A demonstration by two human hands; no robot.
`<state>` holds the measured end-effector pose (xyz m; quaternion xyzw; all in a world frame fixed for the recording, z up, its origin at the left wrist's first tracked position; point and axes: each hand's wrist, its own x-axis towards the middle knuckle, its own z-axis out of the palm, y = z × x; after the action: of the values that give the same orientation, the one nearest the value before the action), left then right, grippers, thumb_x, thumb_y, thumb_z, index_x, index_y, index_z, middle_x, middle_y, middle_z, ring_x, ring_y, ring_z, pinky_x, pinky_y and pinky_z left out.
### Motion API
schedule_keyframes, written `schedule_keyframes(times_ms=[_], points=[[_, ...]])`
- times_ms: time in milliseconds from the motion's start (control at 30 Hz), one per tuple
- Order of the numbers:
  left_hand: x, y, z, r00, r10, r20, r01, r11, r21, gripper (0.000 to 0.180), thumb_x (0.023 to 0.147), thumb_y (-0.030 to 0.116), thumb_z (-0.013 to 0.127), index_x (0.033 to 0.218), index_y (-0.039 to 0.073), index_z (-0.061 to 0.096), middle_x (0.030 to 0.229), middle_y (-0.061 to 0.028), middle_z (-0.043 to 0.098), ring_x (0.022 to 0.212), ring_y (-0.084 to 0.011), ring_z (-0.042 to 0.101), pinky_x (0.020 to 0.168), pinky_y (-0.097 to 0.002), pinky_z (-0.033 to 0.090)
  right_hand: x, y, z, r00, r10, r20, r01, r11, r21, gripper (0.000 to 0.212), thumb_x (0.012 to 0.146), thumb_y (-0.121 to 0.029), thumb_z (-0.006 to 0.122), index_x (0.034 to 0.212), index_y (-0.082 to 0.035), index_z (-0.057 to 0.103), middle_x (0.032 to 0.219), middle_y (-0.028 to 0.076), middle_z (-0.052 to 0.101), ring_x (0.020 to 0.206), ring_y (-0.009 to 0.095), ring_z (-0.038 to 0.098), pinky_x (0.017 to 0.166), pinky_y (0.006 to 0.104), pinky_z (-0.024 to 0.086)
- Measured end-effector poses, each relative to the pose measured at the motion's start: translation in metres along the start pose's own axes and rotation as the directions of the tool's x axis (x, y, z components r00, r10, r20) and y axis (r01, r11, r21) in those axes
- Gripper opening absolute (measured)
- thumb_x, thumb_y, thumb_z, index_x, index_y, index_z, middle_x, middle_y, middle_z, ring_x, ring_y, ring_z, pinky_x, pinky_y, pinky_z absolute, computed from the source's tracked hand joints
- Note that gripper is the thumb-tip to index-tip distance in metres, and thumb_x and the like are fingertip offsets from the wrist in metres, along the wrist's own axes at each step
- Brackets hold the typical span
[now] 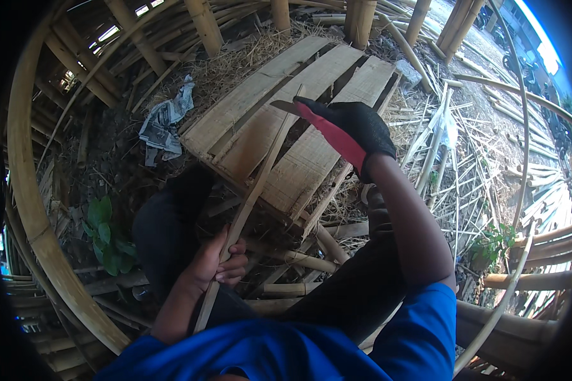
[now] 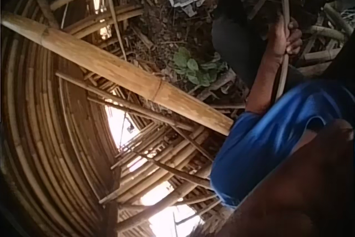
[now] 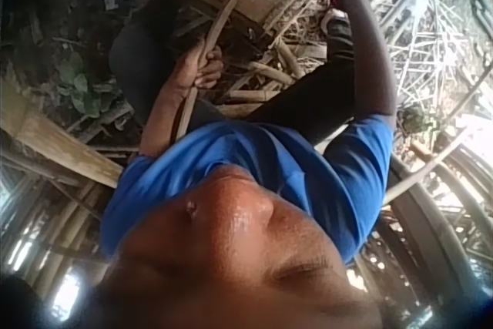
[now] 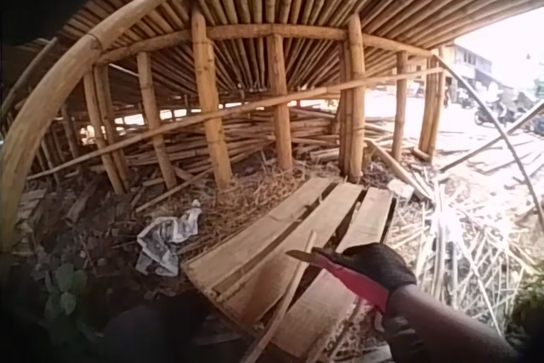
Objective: Using a knife to peel and thin a bamboo strip while resting it on a wooden crate.
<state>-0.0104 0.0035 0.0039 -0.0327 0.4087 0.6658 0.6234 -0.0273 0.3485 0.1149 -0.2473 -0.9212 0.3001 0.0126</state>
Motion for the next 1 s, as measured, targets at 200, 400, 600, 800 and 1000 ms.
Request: schedule_keyframes(times_ms=[200, 400, 600, 800, 1000], points=[[0.002, -0.003, 0.0, 0.999, 0.004, 0.037, -0.005, 0.999, 0.045, 0.058, 0.106, 0.07, 0.029, 0.085, 0.017, 0.041, 0.052, 0.007, 0.029, 0.04, -0.006, 0.029, 0.041, -0.0215, 0.026, 0.005, 0.002, 0.033, 0.87, -0.479, -0.115, 0.473, 0.878, -0.076, 0.054, 0.092, -0.055, 0.075, 0.128, -0.014, 0.073, 0.101, 0.013, 0.078, 0.1, 0.026, 0.076, 0.087, 0.0354, 0.059], [0.003, -0.01, -0.002, 0.993, -0.024, 0.112, 0.0, 0.978, 0.207, 0.066, 0.105, 0.072, 0.024, 0.086, 0.013, 0.044, 0.053, 0.0035, 0.037, 0.043, -0.0073, 0.039, 0.044, -0.0222, 0.037, 0.01, 0.009, 0.048, 0.774, -0.608, 0.176, 0.633, 0.738, -0.233, 0.055, 0.09, -0.064, 0.068, 0.119, -0.017, 0.076, 0.103, 0.009, 0.078, 0.094, 0.03, 0.076, 0.084, 0.0378, 0.059], [0.008, -0.014, 0.009, 0.988, 0.134, -0.074, -0.116, 0.971, 0.208, 0.075, 0.105, 0.072, 0.02, 0.098, 0.008, 0.058, 0.058, -0.0018, 0.053, 0.046, -0.0115, 0.052, 0.047, -0.0222, 0.043, -0.015, -0.02, 0.054, 0.749, -0.58, 0.32, 0.661, 0.687, -0.302, 0.059, 0.091, -0.073, 0.06, 0.103, -0.018, 0.078, 0.096, 0.008, 0.077, 0.088, 0.031, 0.075, 0.081, 0.0404, 0.057], [0.008, -0.009, 0.004, 0.994, 0.083, 0.071, -0.088, 0.993, 0.077, 0.063, 0.107, 0.069, 0.028, 0.095, 0.012, 0.053, 0.055, 0.0017, 0.046, 0.041, -0.0083, 0.044, 0.041, -0.021, 0.034, -0.033, -0.014, 0.064, 0.679, -0.667, 0.306, 0.717, 0.693, -0.079, 0.048, 0.094, -0.062, 0.066, 0.1, -0.015, 0.077, 0.094, 0.01, 0.076, 0.083, 0.031, 0.074, 0.075, 0.0397, 0.058], [0.009, -0.013, 0.005, 0.994, 0.112, 0.006, -0.112, 0.989, 0.097, 0.055, 0.108, 0.064, 0.033, 0.086, 0.015, 0.045, 0.052, 0.0058, 0.035, 0.039, -0.0058, 0.032, 0.041, -0.0226, 0.028, -0.03, -0.028, 0.044, 0.887, -0.393, 0.243, 0.462, 0.749, -0.475, 0.051, 0.102, -0.058, 0.051, 0.095, -0.016, 0.078, 0.083, 0.011, 0.075, 0.073, 0.034, 0.073, 0.065, 0.0435, 0.057]])
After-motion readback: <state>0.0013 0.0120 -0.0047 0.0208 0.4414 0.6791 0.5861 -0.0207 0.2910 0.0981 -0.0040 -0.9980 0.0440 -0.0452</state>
